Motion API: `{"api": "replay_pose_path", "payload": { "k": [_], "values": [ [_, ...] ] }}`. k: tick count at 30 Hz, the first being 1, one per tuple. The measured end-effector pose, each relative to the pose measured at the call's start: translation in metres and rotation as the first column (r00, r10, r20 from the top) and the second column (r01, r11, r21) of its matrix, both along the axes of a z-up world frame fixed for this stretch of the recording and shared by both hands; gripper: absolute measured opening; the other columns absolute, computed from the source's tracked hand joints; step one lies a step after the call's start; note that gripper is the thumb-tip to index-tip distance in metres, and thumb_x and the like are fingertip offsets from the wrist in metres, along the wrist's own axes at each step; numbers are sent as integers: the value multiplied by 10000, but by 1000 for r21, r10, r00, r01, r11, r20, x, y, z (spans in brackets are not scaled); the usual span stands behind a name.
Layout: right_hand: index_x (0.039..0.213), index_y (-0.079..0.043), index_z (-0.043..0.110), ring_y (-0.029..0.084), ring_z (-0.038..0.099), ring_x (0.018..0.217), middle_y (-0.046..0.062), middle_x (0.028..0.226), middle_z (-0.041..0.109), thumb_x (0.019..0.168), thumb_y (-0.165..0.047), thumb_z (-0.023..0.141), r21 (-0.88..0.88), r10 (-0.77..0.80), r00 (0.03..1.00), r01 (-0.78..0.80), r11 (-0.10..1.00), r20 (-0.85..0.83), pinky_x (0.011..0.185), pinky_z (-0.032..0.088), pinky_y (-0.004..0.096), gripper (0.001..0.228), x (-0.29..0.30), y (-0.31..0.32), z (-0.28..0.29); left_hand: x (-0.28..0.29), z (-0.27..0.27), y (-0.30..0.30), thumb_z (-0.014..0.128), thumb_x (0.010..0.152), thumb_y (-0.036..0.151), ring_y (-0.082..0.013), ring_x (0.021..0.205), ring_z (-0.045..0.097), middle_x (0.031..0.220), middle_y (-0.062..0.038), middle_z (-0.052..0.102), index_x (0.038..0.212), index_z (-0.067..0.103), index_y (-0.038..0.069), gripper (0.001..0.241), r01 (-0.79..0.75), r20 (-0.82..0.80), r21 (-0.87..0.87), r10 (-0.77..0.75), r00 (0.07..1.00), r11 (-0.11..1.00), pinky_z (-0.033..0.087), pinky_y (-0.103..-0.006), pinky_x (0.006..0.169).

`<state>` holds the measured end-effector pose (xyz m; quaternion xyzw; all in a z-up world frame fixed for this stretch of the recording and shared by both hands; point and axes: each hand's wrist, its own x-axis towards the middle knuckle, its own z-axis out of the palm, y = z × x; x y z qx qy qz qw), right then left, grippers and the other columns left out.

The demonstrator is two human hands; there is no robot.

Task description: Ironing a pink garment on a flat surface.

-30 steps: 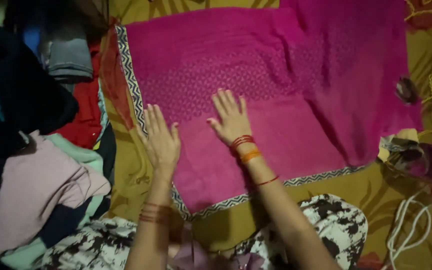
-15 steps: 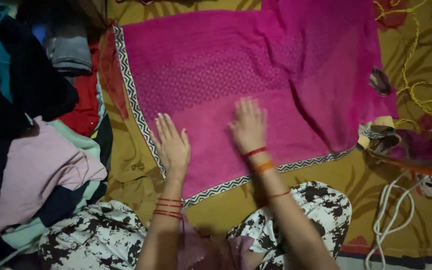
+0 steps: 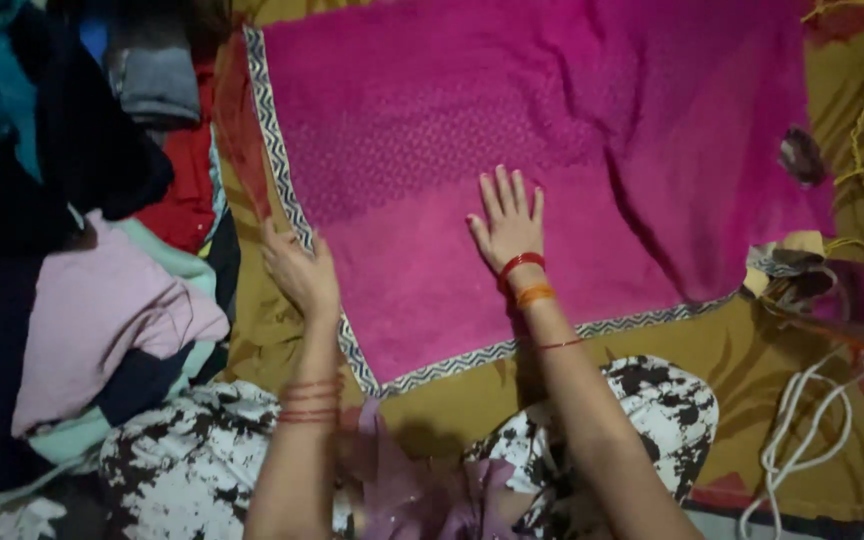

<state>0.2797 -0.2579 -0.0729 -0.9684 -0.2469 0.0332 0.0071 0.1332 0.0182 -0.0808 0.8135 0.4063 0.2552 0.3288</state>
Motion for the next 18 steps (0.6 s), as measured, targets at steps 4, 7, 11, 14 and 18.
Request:
{"api": "replay_pose_path", "payload": {
  "k": [4,7,11,14,18],
  "values": [
    [1644,-197,274,307,142,1594,85,1728,189,1050,-522,434,94,-45,999,42,995,29,1261,85,601,696,-14,4,-2,10,0,28,804,844,252,-372,1078,672,1130,-172,680,1263,603,73,498,6,-256,-207,-60,965,978,514,-471,976],
    [1640,-168,276,321,136,1583,105,1717,188,1043,-521,429,79,-123,991,118,990,60,1237,74,614,710,-32,7,-9,18,-23,36,872,847,294,-409,1003,665,1062,-206,679,1085,715,100,344,73,-402,-110,-112,909,991,520,-500,908],
    [1626,-177,279,314,137,1570,100,1704,192,1027,-520,438,50,-137,990,135,990,40,1233,72,614,708,-51,11,-9,24,-14,27,915,626,191,-406,874,667,967,-180,666,869,709,85,336,72,-78,199,-57,995,977,533,-483,758],
    [1628,-182,282,311,140,1574,95,1708,198,1024,-517,445,74,-134,990,131,989,45,1236,75,609,710,-55,10,-10,27,-38,32,882,658,155,-314,824,682,870,-112,681,917,695,78,328,114,43,31,-115,992,993,538,-424,748],
    [1631,-181,285,308,149,1575,99,1710,206,1028,-516,453,80,-127,991,123,989,51,1238,81,606,710,-55,11,-8,26,-36,38,827,724,120,-152,754,679,851,-17,711,1109,718,89,401,214,107,-325,-189,976,921,521,-335,715]
  ]
}}
